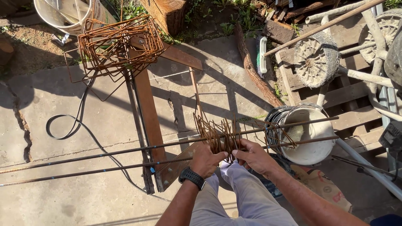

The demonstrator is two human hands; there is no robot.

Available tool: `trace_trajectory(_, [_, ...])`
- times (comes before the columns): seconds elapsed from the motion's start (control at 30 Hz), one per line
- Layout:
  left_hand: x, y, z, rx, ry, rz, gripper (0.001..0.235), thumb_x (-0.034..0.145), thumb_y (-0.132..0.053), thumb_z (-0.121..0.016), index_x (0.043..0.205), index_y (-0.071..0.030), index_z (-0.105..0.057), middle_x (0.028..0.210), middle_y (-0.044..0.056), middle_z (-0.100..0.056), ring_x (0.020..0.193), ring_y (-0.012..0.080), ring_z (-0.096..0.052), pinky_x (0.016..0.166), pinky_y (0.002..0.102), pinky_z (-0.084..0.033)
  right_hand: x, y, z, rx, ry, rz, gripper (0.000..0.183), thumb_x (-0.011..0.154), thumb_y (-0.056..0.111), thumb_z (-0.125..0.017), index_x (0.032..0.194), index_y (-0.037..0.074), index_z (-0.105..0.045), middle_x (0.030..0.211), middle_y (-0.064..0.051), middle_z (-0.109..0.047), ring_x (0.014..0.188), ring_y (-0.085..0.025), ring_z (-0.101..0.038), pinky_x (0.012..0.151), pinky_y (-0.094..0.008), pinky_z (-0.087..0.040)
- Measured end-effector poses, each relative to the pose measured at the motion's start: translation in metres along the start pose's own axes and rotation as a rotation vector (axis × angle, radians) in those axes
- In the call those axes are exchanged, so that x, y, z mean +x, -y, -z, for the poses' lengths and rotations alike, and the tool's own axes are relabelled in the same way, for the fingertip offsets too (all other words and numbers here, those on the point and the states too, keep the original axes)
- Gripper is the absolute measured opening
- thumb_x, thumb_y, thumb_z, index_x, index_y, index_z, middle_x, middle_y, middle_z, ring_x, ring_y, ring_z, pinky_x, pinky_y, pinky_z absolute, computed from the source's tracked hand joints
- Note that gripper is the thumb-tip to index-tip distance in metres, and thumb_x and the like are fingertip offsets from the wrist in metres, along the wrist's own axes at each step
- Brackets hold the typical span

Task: Sliding metal stirrups onto rebar rods and positioning them to create a reinforcement cage for construction.

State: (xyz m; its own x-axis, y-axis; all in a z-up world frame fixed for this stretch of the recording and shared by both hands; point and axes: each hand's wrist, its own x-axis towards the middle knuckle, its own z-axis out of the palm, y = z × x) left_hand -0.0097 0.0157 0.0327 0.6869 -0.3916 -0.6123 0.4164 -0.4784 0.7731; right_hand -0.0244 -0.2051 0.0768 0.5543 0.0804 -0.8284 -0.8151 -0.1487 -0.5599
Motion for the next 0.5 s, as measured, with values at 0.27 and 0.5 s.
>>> trace_trajectory(0.27, [-0.024,-0.049,-0.016,-0.261,-0.243,0.118,0.039,0.087,-0.027,-0.077,0.122,-0.012,-0.070,0.103,0.010,-0.078,0.102,0.0321,-0.072,0.086,0.046,-0.059,-0.017,0.018,-0.012,0.021,-0.030,0.135,0.033,0.093,0.019,-0.068,0.123,0.008,-0.071,0.091,-0.015,-0.073,0.059,-0.019,-0.066,0.050,-0.030,-0.057])
trace_trajectory(0.5, [-0.021,-0.060,-0.002,-0.175,-0.183,0.186,0.027,0.074,-0.018,-0.071,0.100,-0.014,-0.076,0.097,-0.001,-0.079,0.088,0.0146,-0.071,0.080,0.031,-0.057,-0.017,0.027,-0.013,-0.147,0.002,0.022,0.042,0.092,0.028,-0.063,0.132,0.015,-0.067,0.079,-0.002,-0.066,0.061,-0.012,-0.054,0.055,-0.026,-0.047])
